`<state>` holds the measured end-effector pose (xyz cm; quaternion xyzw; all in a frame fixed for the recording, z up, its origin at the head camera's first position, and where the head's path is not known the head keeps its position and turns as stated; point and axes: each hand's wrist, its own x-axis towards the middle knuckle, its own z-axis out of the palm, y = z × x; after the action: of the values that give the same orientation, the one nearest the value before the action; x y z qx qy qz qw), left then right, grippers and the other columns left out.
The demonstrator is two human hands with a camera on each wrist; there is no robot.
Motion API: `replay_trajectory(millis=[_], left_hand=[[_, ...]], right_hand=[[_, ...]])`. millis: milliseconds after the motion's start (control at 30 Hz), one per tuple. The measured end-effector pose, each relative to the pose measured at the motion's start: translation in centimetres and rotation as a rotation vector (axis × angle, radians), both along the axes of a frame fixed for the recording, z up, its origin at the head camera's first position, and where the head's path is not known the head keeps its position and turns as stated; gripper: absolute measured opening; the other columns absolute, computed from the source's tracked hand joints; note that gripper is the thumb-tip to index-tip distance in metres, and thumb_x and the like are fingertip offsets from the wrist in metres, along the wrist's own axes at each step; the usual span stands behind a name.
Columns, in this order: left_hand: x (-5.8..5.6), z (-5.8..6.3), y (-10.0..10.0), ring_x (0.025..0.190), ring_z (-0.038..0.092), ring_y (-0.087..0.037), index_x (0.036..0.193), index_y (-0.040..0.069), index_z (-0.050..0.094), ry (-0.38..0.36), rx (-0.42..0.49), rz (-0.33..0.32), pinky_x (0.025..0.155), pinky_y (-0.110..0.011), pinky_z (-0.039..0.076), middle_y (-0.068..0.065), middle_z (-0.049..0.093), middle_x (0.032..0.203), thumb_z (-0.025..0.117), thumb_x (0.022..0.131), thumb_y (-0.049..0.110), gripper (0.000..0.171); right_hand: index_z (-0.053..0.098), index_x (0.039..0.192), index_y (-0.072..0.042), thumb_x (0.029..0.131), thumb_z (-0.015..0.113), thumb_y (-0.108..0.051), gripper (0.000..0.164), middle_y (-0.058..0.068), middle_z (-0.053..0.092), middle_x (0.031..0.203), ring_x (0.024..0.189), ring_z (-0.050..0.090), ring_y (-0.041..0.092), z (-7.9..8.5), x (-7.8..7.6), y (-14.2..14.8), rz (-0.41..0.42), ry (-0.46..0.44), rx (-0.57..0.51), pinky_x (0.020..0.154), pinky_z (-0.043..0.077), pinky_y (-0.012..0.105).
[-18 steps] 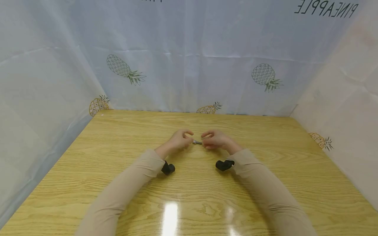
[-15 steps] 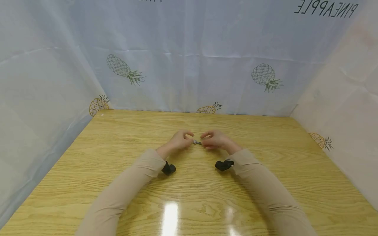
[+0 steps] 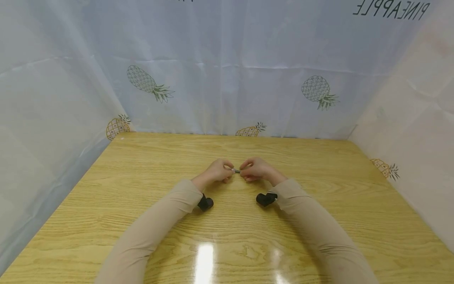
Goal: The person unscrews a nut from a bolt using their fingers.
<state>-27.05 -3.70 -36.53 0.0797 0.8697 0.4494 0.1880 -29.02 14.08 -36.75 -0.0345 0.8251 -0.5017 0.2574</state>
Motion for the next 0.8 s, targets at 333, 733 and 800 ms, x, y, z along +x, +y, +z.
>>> replay_trajectory(millis=[333,733,800], left_hand=[[-0.30,-0.32,0.22,0.050,0.051,-0.007,0.114,0.000,0.063,0.022,-0.046,0.024,0.045,-0.016,0.037,-0.001,0.056,0.062,0.059,0.090,0.010,0.026],[-0.17,-0.16,0.52,0.057,0.057,-0.008,0.105,0.000,0.067,0.095,-0.134,0.011,0.048,-0.015,0.042,-0.012,0.068,0.094,0.061,0.090,0.012,0.020],[-0.16,-0.11,0.48,0.059,0.059,-0.009,0.104,-0.001,0.067,0.105,-0.148,0.000,0.051,-0.015,0.044,-0.013,0.068,0.097,0.061,0.090,0.012,0.020]], right_hand=[[0.056,0.110,0.007,0.085,0.062,0.002,0.026,0.000,0.054,0.062,0.048,0.053,0.003,-0.04,-0.04,-0.50,-0.023,0.019,0.044,0.049,0.049,0.014],[0.058,0.100,0.007,0.086,0.061,0.002,0.015,-0.001,0.053,0.063,0.050,0.053,0.004,-0.26,-0.19,-0.66,0.014,0.068,0.097,0.049,0.049,0.014],[0.058,0.100,0.007,0.087,0.060,0.001,0.015,-0.001,0.053,0.063,0.050,0.052,0.004,-0.18,-0.13,-0.68,0.030,0.072,0.108,0.049,0.049,0.014]])
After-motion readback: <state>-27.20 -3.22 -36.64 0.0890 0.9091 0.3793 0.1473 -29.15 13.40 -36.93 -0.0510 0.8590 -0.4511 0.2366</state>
